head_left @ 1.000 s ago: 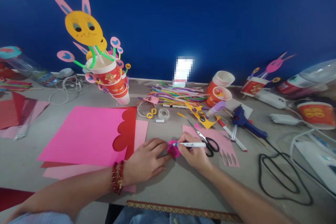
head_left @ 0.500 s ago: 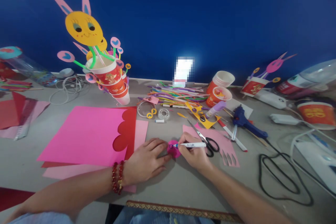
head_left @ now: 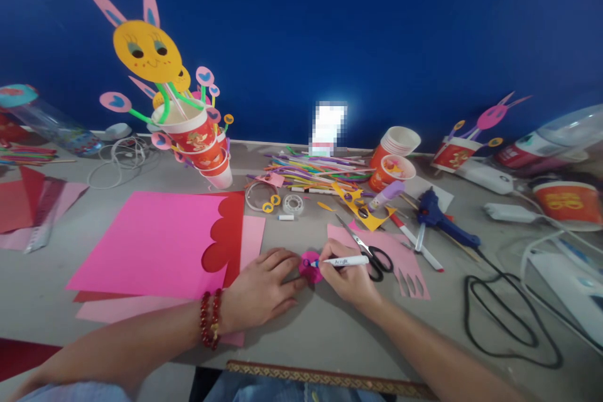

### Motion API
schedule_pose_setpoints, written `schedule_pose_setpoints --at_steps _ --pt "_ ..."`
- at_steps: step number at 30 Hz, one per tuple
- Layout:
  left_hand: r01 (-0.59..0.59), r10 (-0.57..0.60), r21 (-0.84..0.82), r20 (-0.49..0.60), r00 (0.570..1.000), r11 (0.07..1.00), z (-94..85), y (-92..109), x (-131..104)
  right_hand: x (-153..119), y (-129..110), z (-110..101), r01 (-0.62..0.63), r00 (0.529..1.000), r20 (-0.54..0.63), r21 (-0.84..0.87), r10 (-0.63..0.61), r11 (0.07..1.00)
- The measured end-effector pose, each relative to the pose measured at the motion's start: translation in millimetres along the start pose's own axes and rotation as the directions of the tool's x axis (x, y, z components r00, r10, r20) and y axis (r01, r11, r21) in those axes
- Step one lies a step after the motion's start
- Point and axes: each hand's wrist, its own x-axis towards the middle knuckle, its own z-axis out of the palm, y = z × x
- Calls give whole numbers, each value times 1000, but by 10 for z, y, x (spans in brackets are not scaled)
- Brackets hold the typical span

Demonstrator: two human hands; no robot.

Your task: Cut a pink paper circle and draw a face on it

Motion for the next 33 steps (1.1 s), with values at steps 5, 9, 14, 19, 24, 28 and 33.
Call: schedule_pose_setpoints --at_steps 5,9,14,19,24,28,33 --pt "2 -2 -2 -7 1000 1000 8 2 -1 -7 17 8 -15 1000 20 17 14 1000" --pt "2 -2 -5 -7 1000 1000 15 0 -3 0 17 15 -14 1000 26 33 14 999" --pt "-2 2 -7 -4 1000 1000 15 4 -7 7 0 8 1 1000 25 26 -1 1000" --pt "4 -4 -11 -9 1000 1000 14 4 -4 11 -13 3 -1 1000 29 3 1 1000" --pt "3 -4 -16 -8 1000 1000 5 4 3 13 -19 8 6 1000 28 -1 -6 1000" --pt "-1 1 -15 -1 1000 1000 5 8 5 17 -3 18 12 1000 25 -12 -12 1000" --pt "2 -2 -8 -7 1000 1000 10 12 5 20 4 19 17 1000 25 -23 -17 1000"
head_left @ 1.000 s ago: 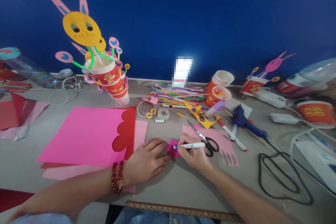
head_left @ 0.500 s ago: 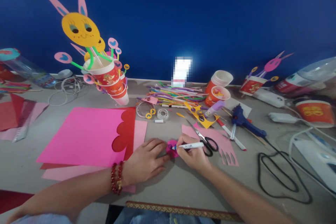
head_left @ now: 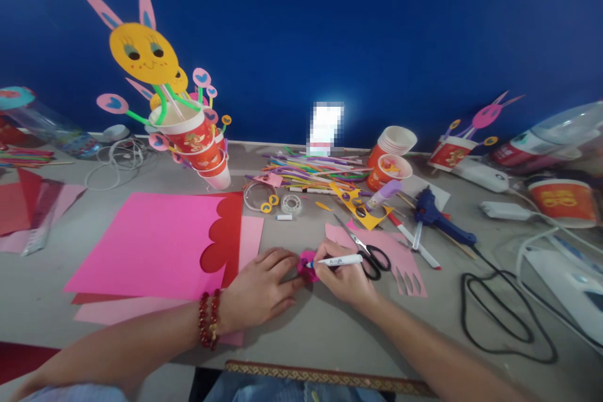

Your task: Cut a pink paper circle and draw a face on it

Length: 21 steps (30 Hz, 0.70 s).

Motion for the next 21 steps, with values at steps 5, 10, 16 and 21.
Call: schedule_pose_setpoints --at_steps 5,10,16,21 --pt "3 -3 0 12 1000 1000 0 -4 -1 -5 -4 -4 -12 1000 17 -1 12 1000" --pt "3 -3 8 10 1000 1000 -5 -4 1 -9 12 3 -18 1000 20 -19 19 1000" --pt "-2 2 14 8 1000 1000 -10 1 2 -1 26 11 -14 1000 9 -31 14 999" --pt "-3 3 9 -1 1000 1000 -15 3 1 2 21 12 -17 1000 10 -37 17 999"
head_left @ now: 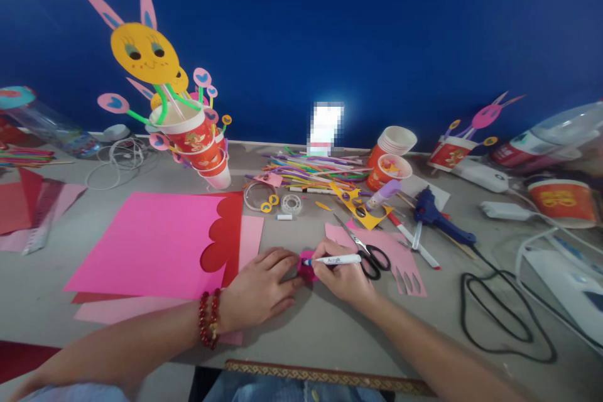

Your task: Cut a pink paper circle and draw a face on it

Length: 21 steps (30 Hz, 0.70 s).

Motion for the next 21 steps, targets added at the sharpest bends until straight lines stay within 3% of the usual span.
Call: schedule_pose_setpoints --at_steps 21 --pt "4 -4 -13 4 1000 1000 -1 0 1 23 -76 -16 -26 998 -53 20 27 999"
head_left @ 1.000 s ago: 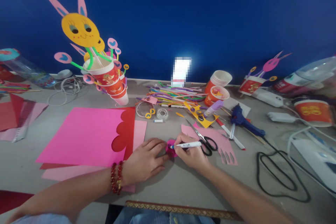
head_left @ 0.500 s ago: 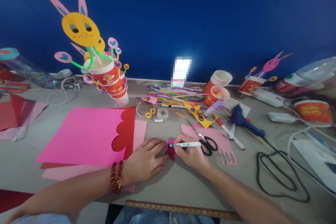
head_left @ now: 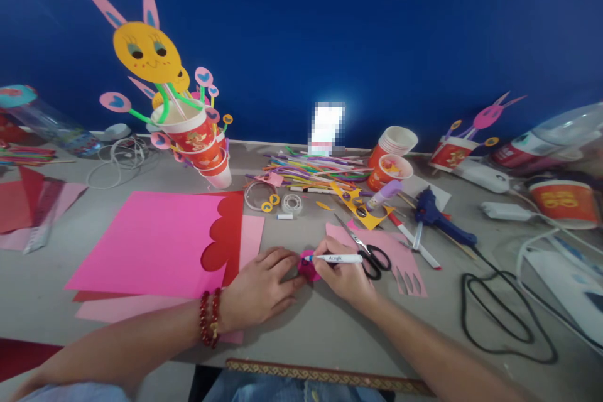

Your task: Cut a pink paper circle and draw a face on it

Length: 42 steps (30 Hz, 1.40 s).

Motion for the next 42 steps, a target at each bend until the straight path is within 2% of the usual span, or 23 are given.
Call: schedule_pose_setpoints --at_steps 22,42 --pt "-1 1 11 -10 1000 1000 7 0 -5 -8 25 -6 5 1000 -27 16 -5 1000" --pt "1 -1 10 1 1000 1000 6 -2 -3 -27 27 -2 10 1000 10 51 -11 999"
